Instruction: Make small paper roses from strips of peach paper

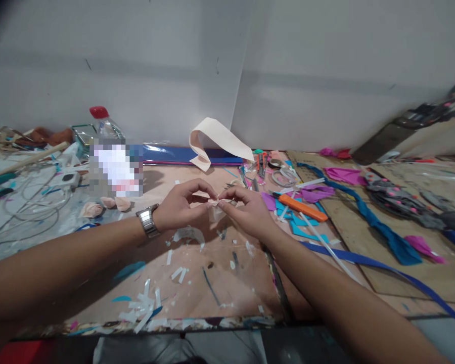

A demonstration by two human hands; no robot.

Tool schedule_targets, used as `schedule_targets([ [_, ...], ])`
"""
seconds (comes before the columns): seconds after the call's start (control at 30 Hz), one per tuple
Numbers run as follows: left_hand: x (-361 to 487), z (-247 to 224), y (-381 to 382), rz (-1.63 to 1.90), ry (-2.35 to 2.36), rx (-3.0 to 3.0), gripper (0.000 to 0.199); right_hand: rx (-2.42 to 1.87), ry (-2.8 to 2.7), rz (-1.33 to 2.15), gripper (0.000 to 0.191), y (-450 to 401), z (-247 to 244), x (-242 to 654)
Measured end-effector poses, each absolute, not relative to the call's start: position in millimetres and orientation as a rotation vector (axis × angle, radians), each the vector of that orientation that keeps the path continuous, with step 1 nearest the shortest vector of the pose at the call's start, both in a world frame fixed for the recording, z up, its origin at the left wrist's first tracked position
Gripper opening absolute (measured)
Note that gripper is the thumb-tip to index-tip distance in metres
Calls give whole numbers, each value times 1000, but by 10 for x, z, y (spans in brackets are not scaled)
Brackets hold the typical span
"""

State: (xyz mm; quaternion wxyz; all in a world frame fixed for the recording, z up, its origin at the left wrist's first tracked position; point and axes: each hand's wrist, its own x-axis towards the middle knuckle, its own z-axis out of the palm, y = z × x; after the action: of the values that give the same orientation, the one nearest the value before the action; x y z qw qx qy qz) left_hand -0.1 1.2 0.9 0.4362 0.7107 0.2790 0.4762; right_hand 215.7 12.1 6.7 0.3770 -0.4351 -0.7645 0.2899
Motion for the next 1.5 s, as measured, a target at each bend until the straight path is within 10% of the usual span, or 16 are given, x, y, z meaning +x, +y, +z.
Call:
schedule_targets([
  [1.5,-23,45,-5,1080,573,1759,12,-958,-2000,769,37,62,26,2116],
])
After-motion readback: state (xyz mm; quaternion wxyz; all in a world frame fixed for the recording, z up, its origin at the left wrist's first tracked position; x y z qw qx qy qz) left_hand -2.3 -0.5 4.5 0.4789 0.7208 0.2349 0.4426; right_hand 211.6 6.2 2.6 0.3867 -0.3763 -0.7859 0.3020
